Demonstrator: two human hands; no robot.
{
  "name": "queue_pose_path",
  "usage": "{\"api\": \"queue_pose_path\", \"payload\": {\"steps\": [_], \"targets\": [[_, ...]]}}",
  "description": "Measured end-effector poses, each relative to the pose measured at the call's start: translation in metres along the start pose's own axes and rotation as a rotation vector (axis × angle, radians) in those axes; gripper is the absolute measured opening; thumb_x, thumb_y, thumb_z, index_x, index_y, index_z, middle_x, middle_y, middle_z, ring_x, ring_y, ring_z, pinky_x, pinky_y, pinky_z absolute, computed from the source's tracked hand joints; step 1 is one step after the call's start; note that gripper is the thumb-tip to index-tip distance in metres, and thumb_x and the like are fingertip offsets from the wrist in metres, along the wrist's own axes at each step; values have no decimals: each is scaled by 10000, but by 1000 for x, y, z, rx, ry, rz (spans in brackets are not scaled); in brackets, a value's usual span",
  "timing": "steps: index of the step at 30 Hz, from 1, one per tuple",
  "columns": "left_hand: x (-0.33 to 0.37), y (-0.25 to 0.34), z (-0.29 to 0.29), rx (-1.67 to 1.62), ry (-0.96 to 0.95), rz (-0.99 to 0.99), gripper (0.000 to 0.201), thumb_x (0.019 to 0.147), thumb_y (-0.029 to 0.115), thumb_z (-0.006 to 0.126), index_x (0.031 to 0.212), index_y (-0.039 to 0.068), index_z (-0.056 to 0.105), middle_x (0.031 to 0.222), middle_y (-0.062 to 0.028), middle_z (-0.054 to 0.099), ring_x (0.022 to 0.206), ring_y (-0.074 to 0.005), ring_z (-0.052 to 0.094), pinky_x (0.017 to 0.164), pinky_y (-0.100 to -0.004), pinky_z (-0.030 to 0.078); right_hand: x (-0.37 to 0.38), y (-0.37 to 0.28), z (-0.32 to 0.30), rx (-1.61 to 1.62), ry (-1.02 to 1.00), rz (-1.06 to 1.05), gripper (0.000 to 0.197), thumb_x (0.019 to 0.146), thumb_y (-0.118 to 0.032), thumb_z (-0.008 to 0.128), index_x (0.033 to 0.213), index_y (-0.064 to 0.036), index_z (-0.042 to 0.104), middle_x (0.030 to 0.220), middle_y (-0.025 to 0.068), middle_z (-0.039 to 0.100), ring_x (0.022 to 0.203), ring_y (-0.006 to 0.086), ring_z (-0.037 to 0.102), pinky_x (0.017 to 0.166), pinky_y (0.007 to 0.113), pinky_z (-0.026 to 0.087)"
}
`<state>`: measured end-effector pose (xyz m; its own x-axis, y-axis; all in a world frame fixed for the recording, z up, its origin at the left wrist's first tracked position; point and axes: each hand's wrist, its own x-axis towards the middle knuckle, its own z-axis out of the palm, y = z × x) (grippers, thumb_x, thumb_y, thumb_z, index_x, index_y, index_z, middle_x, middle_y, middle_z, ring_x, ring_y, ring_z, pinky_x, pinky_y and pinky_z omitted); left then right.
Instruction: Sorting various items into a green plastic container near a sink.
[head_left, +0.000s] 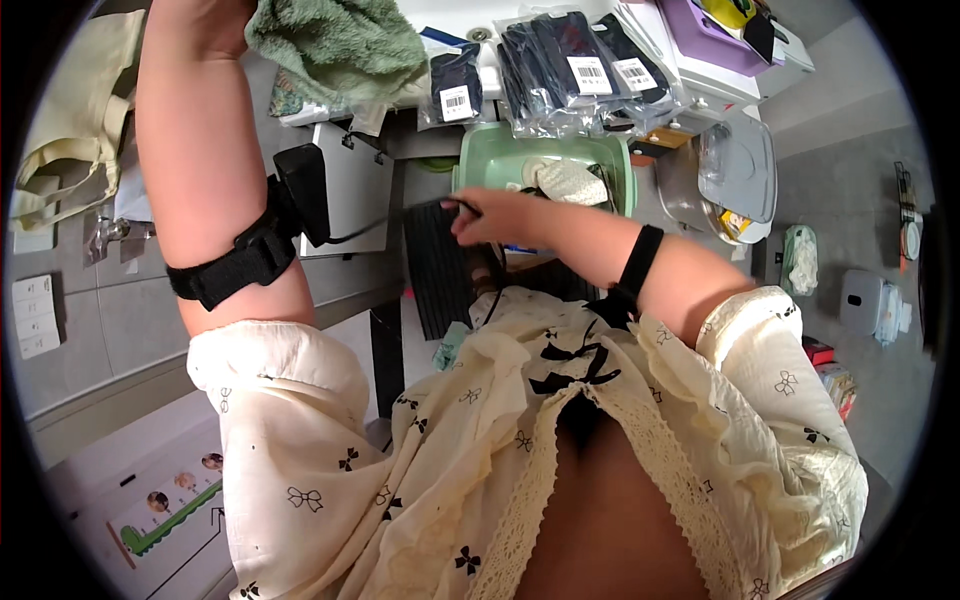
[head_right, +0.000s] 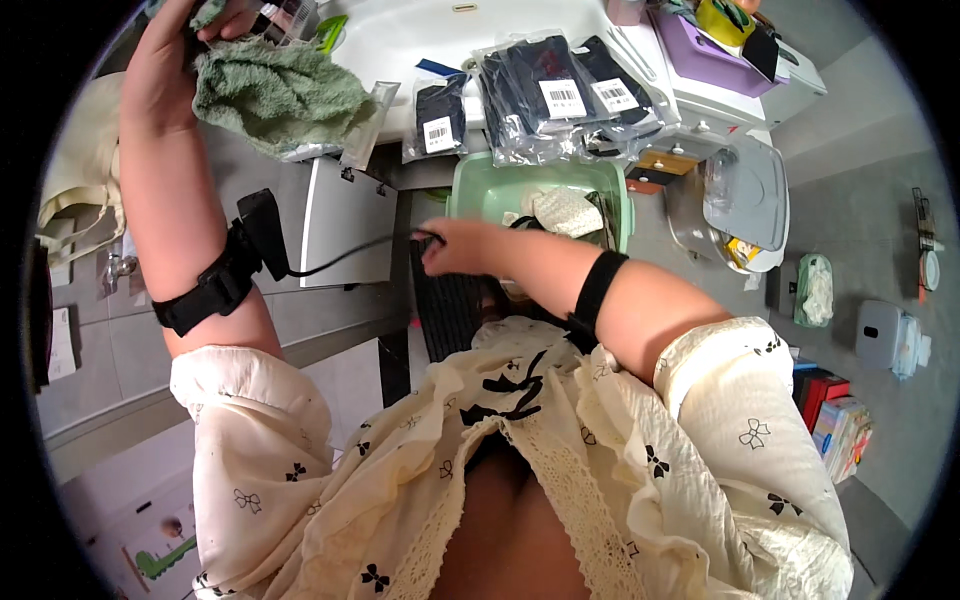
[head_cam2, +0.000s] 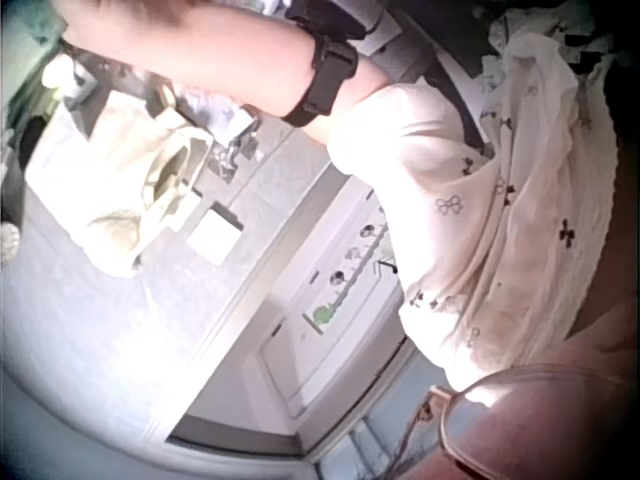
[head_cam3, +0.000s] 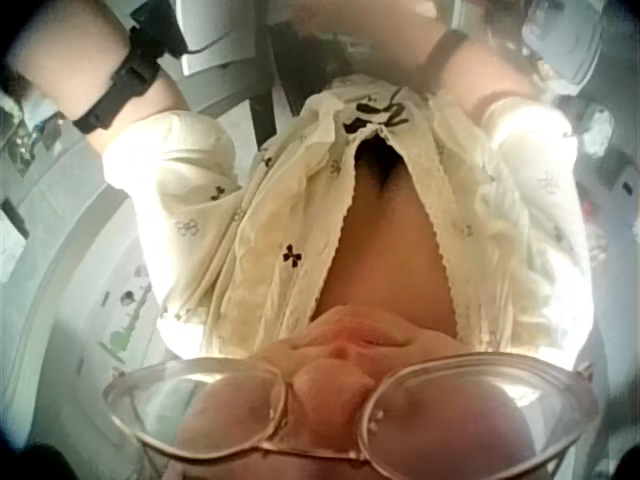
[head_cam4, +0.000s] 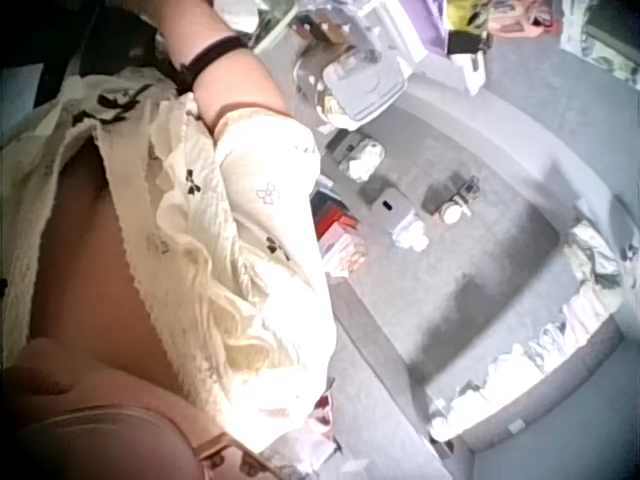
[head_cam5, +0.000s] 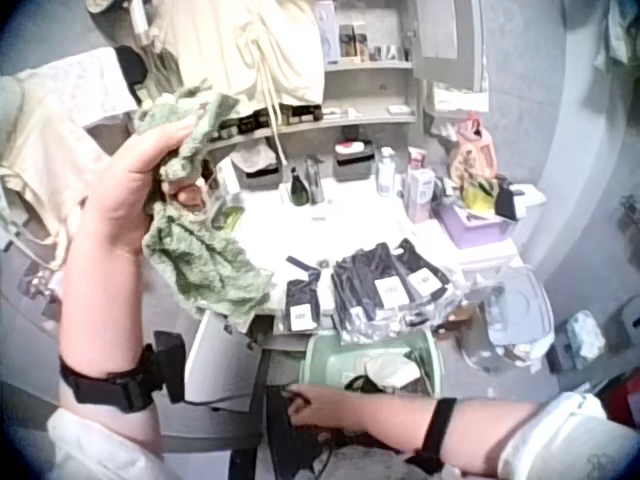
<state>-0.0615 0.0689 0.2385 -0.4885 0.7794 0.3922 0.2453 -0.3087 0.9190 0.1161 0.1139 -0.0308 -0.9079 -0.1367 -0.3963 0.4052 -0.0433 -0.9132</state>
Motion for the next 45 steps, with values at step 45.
{"api": "queue_pose_path", "payload": {"steps": [45], "targets": [[-131,-148,-83,-313,-262,-658,576,772,220,630,1260,52,373,1156,-63,461,1070,-168,431,873,-319,389,21,-116,2,689,249,-312,427,654,57,482,1051,-87,427,1029,51,460,954,149,445,831,252,362]]}}
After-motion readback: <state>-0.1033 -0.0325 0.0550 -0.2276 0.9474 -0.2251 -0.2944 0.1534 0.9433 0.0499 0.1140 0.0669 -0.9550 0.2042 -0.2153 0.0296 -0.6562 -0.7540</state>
